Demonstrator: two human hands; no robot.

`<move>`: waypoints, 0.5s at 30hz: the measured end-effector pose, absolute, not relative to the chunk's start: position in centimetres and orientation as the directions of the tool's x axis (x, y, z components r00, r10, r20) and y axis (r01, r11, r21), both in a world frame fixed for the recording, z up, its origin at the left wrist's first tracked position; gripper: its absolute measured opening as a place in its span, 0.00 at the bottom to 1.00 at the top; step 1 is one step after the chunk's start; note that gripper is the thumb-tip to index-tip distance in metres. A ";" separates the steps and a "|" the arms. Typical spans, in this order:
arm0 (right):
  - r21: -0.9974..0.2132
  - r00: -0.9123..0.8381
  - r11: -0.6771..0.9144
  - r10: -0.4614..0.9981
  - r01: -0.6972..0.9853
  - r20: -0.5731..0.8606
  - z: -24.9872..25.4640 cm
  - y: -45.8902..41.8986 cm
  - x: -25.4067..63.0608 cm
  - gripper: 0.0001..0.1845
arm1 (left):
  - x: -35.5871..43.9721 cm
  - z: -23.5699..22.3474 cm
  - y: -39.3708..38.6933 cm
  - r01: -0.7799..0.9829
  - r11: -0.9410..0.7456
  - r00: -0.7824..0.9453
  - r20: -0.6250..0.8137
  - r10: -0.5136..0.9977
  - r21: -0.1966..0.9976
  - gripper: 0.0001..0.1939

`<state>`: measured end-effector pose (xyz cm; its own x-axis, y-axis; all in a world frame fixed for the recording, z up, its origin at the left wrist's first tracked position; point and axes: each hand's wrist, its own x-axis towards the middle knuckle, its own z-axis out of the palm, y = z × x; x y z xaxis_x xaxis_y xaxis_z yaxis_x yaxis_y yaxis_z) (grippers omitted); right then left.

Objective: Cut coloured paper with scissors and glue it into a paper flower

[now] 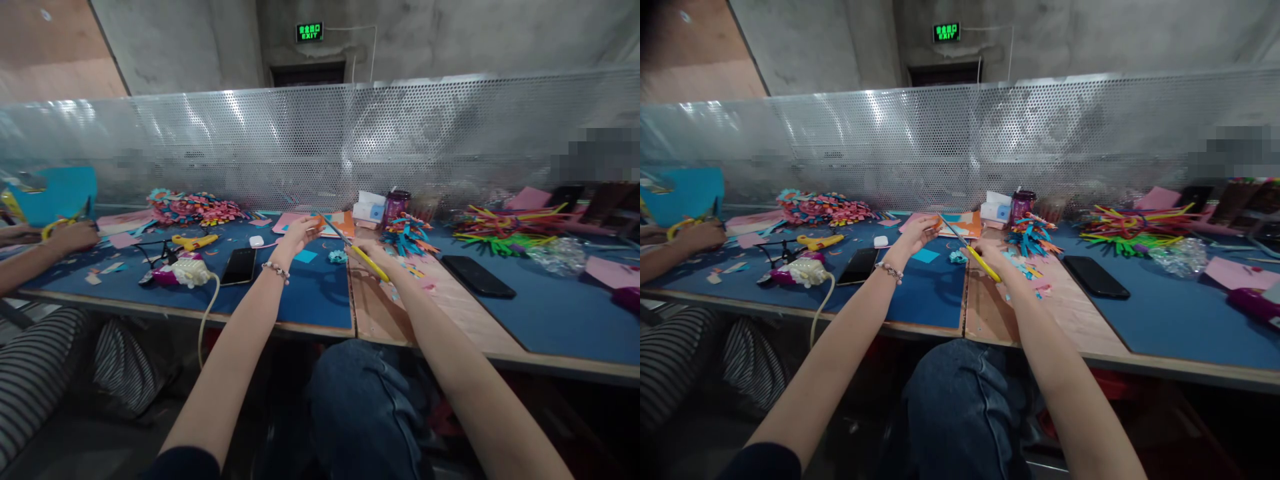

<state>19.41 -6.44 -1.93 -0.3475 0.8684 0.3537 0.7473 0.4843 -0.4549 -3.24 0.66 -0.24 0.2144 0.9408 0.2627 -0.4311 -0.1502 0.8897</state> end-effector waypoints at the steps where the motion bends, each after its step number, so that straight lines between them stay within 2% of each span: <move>1: -0.447 -0.341 0.477 0.872 0.757 0.352 -2.0 -6.3 19.5 0.33 | -3.3 -0.3 0.8 -0.429 -0.155 0.212 0.266 0.940 0.890 0.07; 15: -0.362 -0.346 0.473 0.866 0.803 0.362 -2.4 -5.6 19.7 0.33 | -3.3 -0.1 0.8 -0.408 -0.204 0.197 0.304 0.932 0.890 0.06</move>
